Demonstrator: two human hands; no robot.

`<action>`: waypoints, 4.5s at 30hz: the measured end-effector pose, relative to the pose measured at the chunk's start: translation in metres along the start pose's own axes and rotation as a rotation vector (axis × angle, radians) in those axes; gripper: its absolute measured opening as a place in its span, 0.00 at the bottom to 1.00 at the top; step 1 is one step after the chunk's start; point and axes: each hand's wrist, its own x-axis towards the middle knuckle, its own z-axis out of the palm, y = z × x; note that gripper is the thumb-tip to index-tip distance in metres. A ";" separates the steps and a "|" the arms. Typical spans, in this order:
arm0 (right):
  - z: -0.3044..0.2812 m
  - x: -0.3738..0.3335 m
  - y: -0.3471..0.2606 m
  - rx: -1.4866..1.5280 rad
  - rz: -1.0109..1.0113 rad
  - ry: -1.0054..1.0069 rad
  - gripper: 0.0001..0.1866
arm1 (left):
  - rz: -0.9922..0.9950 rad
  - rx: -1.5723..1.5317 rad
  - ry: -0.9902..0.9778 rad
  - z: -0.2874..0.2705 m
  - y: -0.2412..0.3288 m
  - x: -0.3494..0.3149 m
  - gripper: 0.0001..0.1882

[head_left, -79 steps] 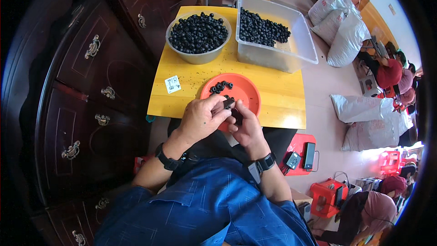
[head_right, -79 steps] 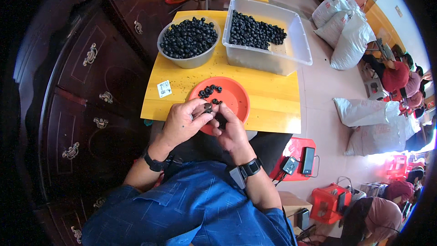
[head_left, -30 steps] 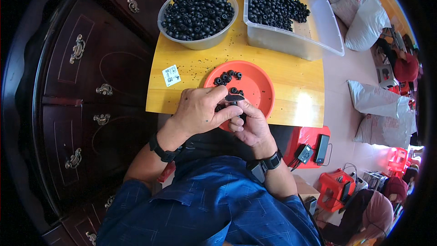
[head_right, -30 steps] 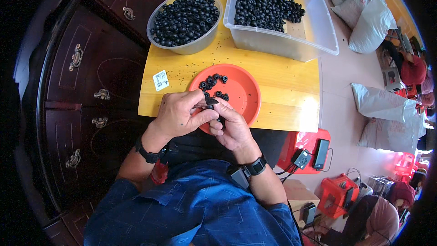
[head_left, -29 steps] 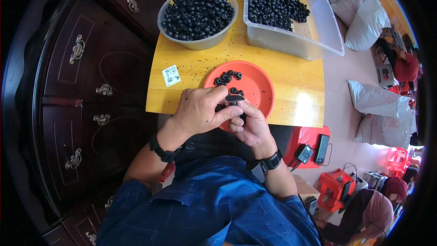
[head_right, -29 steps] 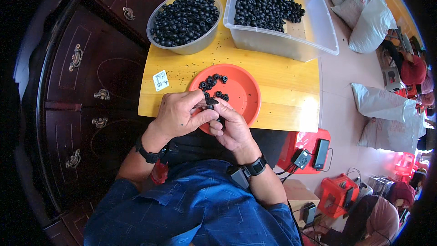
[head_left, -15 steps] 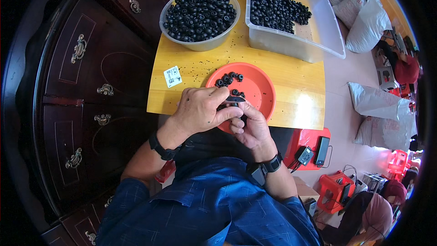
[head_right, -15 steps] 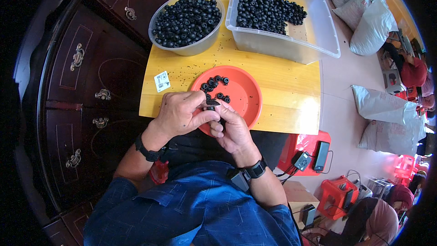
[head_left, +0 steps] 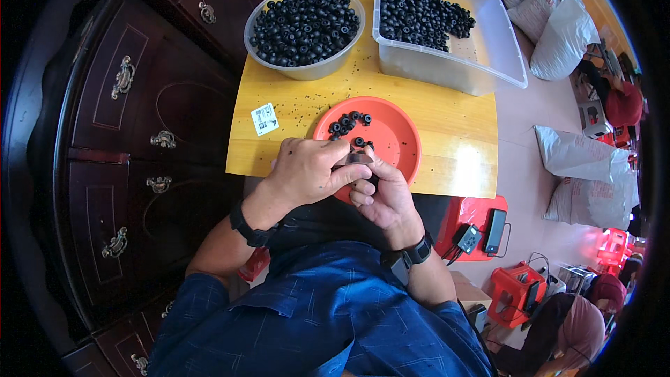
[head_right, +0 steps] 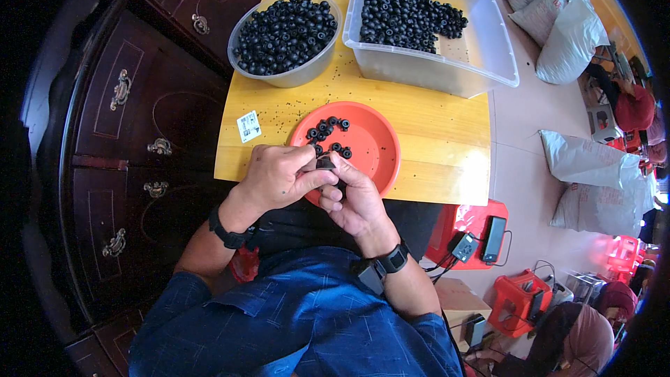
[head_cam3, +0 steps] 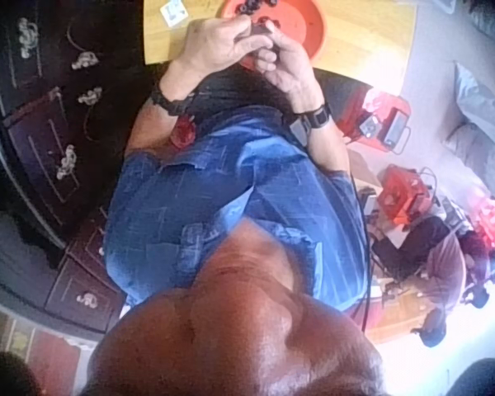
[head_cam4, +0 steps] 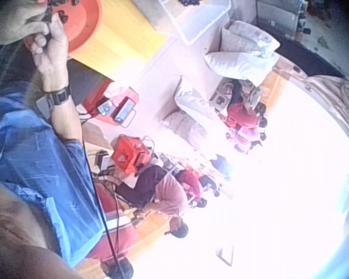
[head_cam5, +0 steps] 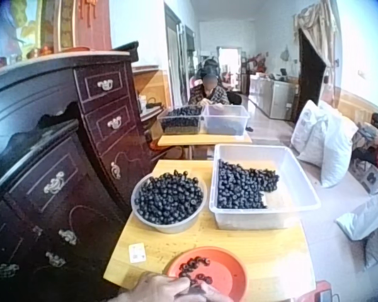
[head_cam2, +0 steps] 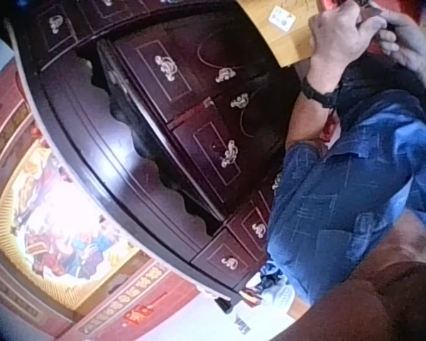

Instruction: Sorting and inspecting black berries or small fruits at a table.

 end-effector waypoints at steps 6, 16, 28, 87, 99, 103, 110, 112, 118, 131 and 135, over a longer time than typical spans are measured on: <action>-0.003 0.001 -0.005 0.038 0.054 -0.113 0.14 | -0.065 -0.171 0.096 -0.017 0.014 0.004 0.13; -0.003 0.000 -0.003 -0.025 0.017 -0.061 0.15 | -0.074 -0.145 -0.001 -0.019 0.010 0.015 0.10; -0.008 0.001 -0.011 0.097 -0.128 -0.050 0.21 | -0.132 -0.073 0.169 -0.041 -0.004 0.037 0.15; -0.002 -0.005 -0.002 -0.287 -0.281 -0.211 0.12 | -0.200 -0.817 0.091 0.024 0.021 -0.005 0.15; -0.011 -0.005 -0.007 -0.215 -0.255 -0.231 0.09 | 0.024 -0.315 0.356 0.016 0.033 -0.003 0.13; -0.014 -0.005 -0.012 -0.374 -0.387 -0.193 0.09 | -0.123 -0.348 0.096 0.003 0.022 0.001 0.16; -0.017 -0.005 -0.015 -0.440 -0.377 -0.226 0.11 | -0.054 -0.253 -0.068 -0.004 0.021 0.004 0.23; -0.020 -0.004 -0.015 -0.470 -0.377 -0.224 0.12 | -0.048 -0.234 -0.078 -0.006 0.026 0.007 0.23; -0.021 -0.003 -0.014 -0.486 -0.381 -0.209 0.11 | -0.045 -0.171 -0.079 -0.004 0.027 0.007 0.22; -0.014 -0.005 -0.013 -0.540 -0.372 -0.160 0.10 | 0.089 -0.024 0.035 0.010 0.019 0.002 0.19; -0.009 -0.005 -0.010 -0.497 -0.381 -0.145 0.10 | 0.080 -0.087 0.069 0.005 0.023 0.006 0.20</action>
